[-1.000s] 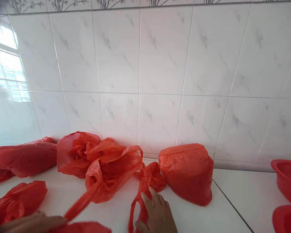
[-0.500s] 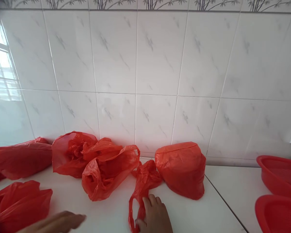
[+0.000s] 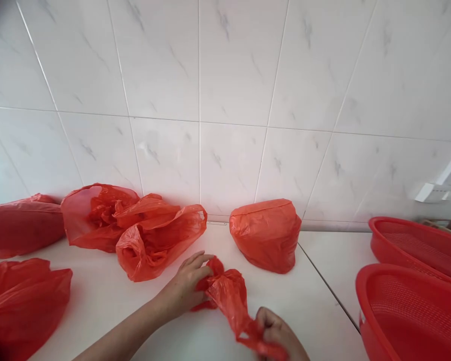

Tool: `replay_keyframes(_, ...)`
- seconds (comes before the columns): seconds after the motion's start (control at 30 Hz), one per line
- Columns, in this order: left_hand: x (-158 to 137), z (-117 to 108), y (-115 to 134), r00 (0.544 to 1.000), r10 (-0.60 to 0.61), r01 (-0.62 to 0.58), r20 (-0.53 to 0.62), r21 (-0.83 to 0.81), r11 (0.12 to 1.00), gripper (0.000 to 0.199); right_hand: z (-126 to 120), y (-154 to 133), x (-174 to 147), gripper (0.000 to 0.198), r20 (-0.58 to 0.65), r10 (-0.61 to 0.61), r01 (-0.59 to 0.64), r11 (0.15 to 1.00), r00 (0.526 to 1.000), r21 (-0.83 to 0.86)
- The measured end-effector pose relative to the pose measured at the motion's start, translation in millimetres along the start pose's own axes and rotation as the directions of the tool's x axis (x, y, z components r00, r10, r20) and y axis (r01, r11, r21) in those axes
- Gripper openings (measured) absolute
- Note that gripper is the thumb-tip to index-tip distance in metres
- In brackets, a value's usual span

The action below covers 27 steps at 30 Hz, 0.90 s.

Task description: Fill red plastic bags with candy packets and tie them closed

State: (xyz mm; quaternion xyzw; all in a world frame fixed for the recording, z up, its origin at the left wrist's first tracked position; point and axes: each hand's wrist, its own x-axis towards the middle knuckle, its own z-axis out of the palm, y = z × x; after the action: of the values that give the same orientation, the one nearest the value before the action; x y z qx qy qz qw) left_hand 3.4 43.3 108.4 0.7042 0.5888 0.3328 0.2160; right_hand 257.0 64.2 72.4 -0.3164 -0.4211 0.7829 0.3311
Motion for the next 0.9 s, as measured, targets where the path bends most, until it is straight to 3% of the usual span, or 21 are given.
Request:
replay_keyframes(0.1,-1,3,5,0.993,-0.118,0.119,0.017,-0.120,0.986,0.005,-21,-21,-4,0.018,-0.247,-0.065,0.128,0.960,0.967,0.249)
replay_keyframes(0.17,-5,6,6,0.976,-0.216,0.213,0.010,-0.195,0.957,0.009,-25,-30,-4,0.036,-0.350,-0.133,0.234,0.936,0.927,0.264)
replay_keyframes(0.23,-10,11,6,0.958,-0.286,0.277,0.002,-0.259,0.925,0.011,-18,-30,-3,0.039,-0.388,-0.195,0.272,0.950,0.901,0.153)
replay_keyframes(0.33,-17,24,11,0.942,-0.335,0.317,-0.002,-0.323,0.892,0.009,9,-10,-4,0.034,-0.375,-0.282,0.232,0.957,0.883,-0.174)
replay_keyframes(0.43,-24,40,21,0.954,-0.297,0.285,0.034,-0.402,0.870,0.016,39,18,-5,0.043,-0.279,-0.359,0.232,0.887,0.891,-0.400)
replay_keyframes(0.5,-29,47,29,0.970,-0.225,0.241,0.096,-0.535,0.810,0.025,50,27,-5,0.044,-0.248,-0.334,0.201,0.874,0.909,-0.442)
replay_keyframes(0.6,-31,45,34,0.965,-0.215,0.252,0.151,-0.765,0.593,0.034,44,20,-5,0.035,-0.279,-0.258,0.157,0.928,0.925,-0.339)
replay_keyframes(0.7,-24,30,23,0.922,-0.374,0.275,0.100,-0.849,0.451,0.032,23,0,-6,0.031,-0.300,-0.204,0.173,0.977,0.932,-0.127)
replay_keyframes(0.83,-12,7,0,0.845,-0.531,0.249,-0.067,-0.829,0.501,0.032,-4,-24,-8,0.026,-0.353,-0.087,0.168,0.964,0.932,0.206)
replay_keyframes(0.9,-12,-1,-2,0.811,-0.557,0.207,-0.181,-0.800,0.563,0.030,-11,-30,-10,0.023,-0.392,-0.095,0.203,0.949,0.915,0.243)
